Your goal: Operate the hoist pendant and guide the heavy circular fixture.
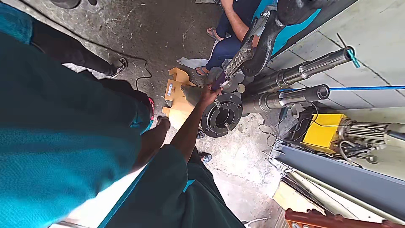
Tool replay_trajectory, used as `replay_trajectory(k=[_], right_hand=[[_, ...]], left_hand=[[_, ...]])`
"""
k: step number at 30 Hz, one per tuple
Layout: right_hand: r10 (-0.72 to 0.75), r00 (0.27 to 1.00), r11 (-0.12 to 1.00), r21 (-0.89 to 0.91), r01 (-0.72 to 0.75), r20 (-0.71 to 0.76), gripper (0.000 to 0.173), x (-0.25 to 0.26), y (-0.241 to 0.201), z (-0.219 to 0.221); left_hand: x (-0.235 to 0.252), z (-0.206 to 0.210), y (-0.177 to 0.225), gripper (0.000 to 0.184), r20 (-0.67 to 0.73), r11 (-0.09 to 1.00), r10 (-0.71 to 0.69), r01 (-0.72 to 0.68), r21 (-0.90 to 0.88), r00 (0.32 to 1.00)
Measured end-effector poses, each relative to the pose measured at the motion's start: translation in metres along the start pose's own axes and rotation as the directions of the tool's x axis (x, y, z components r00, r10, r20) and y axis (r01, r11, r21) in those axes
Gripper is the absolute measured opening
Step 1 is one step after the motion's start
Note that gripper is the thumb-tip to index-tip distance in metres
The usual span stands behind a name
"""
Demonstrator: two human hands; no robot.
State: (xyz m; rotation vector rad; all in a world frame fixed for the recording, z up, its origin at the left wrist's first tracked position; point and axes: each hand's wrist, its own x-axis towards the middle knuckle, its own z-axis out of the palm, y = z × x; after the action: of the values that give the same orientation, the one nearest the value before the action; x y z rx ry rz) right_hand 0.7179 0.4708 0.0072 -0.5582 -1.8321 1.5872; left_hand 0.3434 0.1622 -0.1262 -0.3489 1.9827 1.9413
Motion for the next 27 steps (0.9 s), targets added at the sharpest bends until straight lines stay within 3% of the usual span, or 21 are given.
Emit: replay_trajectory(k=[2,3,4,6,9,12,16,23,27], right_hand=[[-0.020,0.999,0.999,-0.040,0.021,0.028,0.030,0.000,-0.001,-0.006],[-0.035,0.999,0.997,-0.065,0.035,0.011,0.029,0.001,-0.001,-0.002],[-0.041,0.999,0.997,-0.072,0.042,0.009,0.029,0.000,0.000,-0.002],[-0.033,0.999,0.999,-0.029,0.034,0.034,0.034,0.001,0.007,-0.009],[-0.029,0.999,0.999,0.028,0.028,0.036,0.040,0.002,0.020,-0.024],[0.005,1.000,1.000,-0.003,-0.005,-0.030,0.043,-0.002,0.009,-0.001],[-0.035,0.999,0.999,-0.007,0.035,-0.016,0.039,-0.002,0.011,-0.005],[-0.042,0.995,0.993,-0.109,0.031,-0.094,0.030,-0.012,0.004,-0.003],[-0.087,0.992,0.991,-0.109,0.078,-0.086,0.038,-0.019,0.004,-0.016]], left_hand=[[0.021,-0.001,-0.016,0.014,0.009,0.994,-0.106,0.106,-0.010,0.994],[0.040,-0.003,-0.046,0.013,0.019,0.999,-0.037,0.038,-0.011,0.999],[0.064,-0.001,-0.102,0.018,-0.030,0.970,0.240,-0.241,-0.030,0.970],[0.085,-0.008,-0.137,0.025,0.001,0.960,0.279,-0.279,-0.017,0.960],[0.084,-0.008,-0.128,0.024,0.035,0.978,0.201,-0.203,0.052,0.979],[0.078,-0.002,-0.134,0.020,0.047,0.969,0.242,-0.244,0.040,0.969],[0.071,0.005,-0.136,0.021,0.067,0.967,0.246,-0.249,0.055,0.967],[0.073,0.010,-0.136,0.017,0.046,0.961,0.274,-0.273,-0.027,0.960],[0.080,0.007,-0.145,0.012,0.050,0.949,0.297,-0.289,-0.123,0.954]])
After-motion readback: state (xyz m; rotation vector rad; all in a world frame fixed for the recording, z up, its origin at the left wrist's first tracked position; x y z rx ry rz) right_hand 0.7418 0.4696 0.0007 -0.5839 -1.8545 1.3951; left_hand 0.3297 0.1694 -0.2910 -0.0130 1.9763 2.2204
